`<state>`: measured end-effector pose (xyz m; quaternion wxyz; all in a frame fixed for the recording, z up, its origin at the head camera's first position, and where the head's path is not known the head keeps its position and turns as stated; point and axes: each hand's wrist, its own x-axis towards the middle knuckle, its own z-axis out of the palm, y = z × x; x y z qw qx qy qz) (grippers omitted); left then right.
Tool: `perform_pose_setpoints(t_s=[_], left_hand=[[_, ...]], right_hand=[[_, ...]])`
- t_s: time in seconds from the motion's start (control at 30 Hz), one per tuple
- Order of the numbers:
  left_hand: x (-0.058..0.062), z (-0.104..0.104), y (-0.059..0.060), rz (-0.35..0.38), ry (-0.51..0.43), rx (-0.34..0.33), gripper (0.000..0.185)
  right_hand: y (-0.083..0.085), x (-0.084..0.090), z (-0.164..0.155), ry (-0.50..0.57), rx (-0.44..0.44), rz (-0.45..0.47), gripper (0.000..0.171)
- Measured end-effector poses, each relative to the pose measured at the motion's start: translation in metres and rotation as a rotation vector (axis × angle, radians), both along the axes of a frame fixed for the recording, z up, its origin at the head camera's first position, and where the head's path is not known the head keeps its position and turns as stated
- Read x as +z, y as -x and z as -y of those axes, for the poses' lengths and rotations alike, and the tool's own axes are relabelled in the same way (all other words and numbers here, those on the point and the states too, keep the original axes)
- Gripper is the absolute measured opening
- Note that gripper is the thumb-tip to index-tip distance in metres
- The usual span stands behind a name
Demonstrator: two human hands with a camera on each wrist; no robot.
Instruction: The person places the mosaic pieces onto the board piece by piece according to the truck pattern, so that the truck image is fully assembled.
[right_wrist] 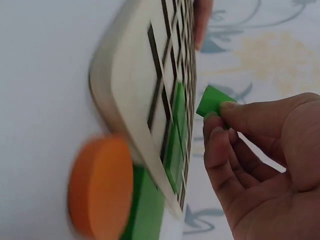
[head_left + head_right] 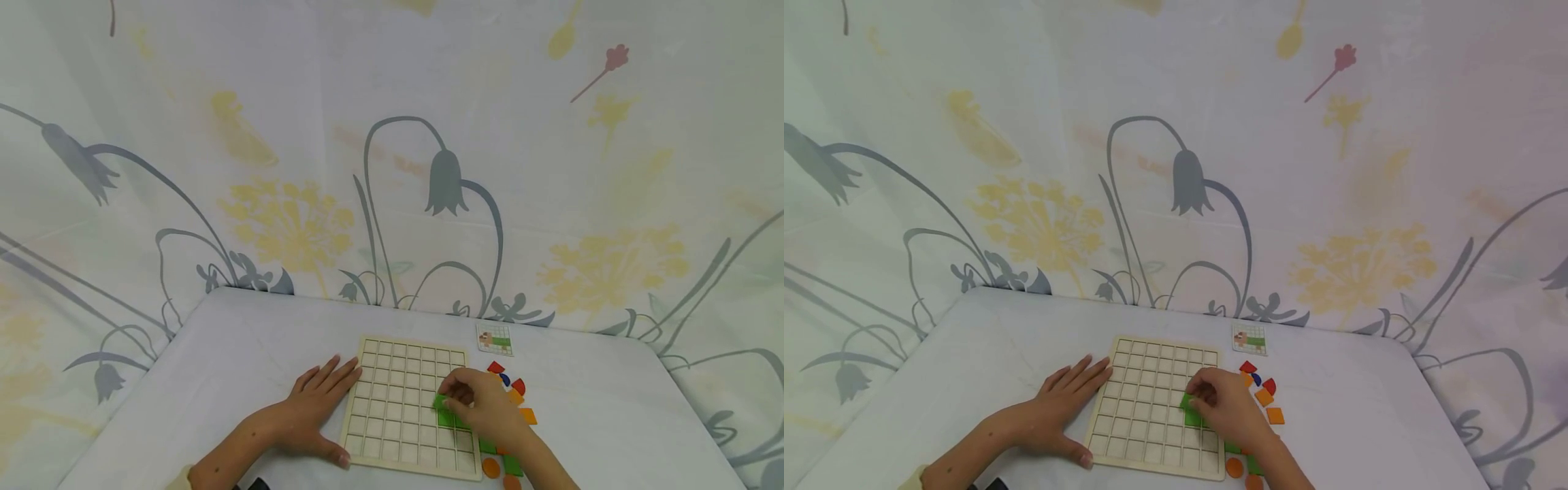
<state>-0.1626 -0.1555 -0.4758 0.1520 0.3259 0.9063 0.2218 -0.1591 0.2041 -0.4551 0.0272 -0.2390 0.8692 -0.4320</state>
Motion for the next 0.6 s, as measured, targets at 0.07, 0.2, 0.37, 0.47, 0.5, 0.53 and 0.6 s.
perform_pose_setpoints(t_s=[0.07,0.2,0.37,0.47,0.5,0.53,0.6], left_hand=[[0.000,0.000,0.000,0.000,-0.004,0.000,0.134],[0.001,0.000,0.000,0.003,-0.007,-0.002,0.134],[0.001,0.000,0.000,-0.001,-0.002,-0.002,0.134],[0.001,0.000,0.000,-0.002,0.000,-0.002,0.134],[0.001,0.000,0.000,-0.003,0.000,-0.002,0.134],[0.001,0.000,0.000,-0.003,0.000,-0.003,0.134],[0.000,0.000,0.000,-0.005,-0.002,-0.002,0.134]], right_hand=[[0.000,-0.004,0.007,-0.004,0.011,0.003,0.017],[-0.001,-0.011,0.016,-0.036,0.023,0.021,0.016],[-0.002,-0.013,0.019,-0.070,0.009,0.036,0.012],[-0.002,-0.012,0.020,-0.089,0.007,0.019,0.010],[-0.002,-0.012,0.019,-0.099,0.007,0.011,0.010],[-0.002,-0.012,0.019,-0.108,0.005,0.003,0.010],[-0.002,-0.011,0.016,-0.129,-0.003,-0.015,0.010]])
